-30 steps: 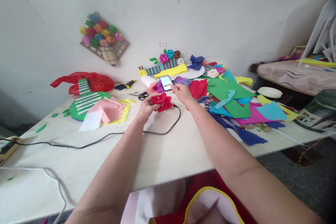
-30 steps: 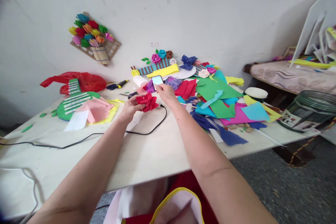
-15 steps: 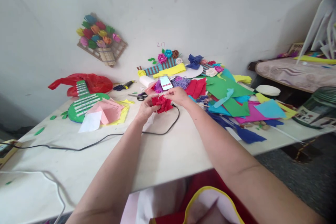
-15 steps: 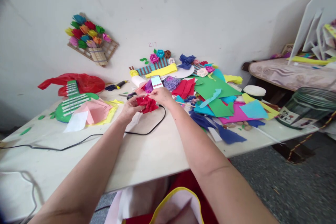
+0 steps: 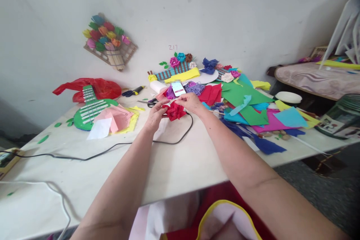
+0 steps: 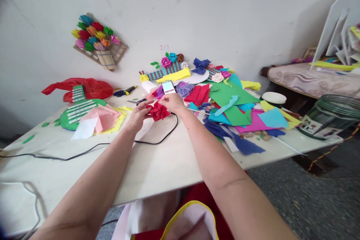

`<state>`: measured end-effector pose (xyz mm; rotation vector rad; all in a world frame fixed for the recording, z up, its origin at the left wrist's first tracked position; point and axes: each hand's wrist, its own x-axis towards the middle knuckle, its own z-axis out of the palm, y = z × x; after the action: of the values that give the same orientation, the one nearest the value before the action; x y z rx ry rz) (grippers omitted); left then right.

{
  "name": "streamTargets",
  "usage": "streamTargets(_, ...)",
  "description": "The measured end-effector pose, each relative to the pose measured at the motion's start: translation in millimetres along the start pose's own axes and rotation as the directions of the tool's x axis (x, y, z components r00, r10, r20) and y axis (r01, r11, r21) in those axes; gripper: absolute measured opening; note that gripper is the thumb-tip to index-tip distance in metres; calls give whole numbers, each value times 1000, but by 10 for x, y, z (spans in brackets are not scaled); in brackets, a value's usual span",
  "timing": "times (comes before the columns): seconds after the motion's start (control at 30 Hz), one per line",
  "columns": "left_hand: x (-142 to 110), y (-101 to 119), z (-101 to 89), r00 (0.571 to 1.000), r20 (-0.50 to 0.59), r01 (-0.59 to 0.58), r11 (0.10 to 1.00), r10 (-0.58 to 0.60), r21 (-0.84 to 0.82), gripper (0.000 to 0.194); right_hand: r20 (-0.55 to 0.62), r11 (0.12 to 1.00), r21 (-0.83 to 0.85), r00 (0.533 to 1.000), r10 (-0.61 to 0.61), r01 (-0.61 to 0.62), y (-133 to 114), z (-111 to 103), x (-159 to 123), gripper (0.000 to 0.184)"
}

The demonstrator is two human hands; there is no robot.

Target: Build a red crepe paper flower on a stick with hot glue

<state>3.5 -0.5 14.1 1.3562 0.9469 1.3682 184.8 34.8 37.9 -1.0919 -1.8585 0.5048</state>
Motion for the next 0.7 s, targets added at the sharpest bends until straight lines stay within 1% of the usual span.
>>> streamTargets(0.1,-22,21,32,1000,7,-21,1000,21,5,43,-5,1000,-1,1000,-8,8,15,7,-1,18)
streamTargets(0.23,-46,48,56,999,13,-32,999,32,-31,47,6,999,33,1000,-9,8,38,19,-4,18)
streamTargets(0.3,-48,51,60,1000,11,-26,999,27,-37,48,21,997,80,1000,-10,8,32,19,-11,17)
streamTargets(0.37,-41,41,57,1000,3,-20,999,20,-42,48,42,985,170,999,-9,1,13,8,-21,16)
streamTargets(0.47,-17,10,39,1000,-3,-13,997,13,-72,45,63,927,370,998,30,-52,-10,-35,-38,18)
streamTargets(0.57,10,-1,7,1000,17,-10,991,12,-136,38,53,828,540,988,145,-150,14,-71,-42,30)
streamTargets(0.63,20,19,-14,1000,21,-13,980,18,-200,33,57,773,600,974,218,-207,45,-49,-37,38)
streamTargets(0.7,20,59,-26,1000,16,-21,963,26,-267,33,94,758,603,966,242,-249,57,33,-27,43)
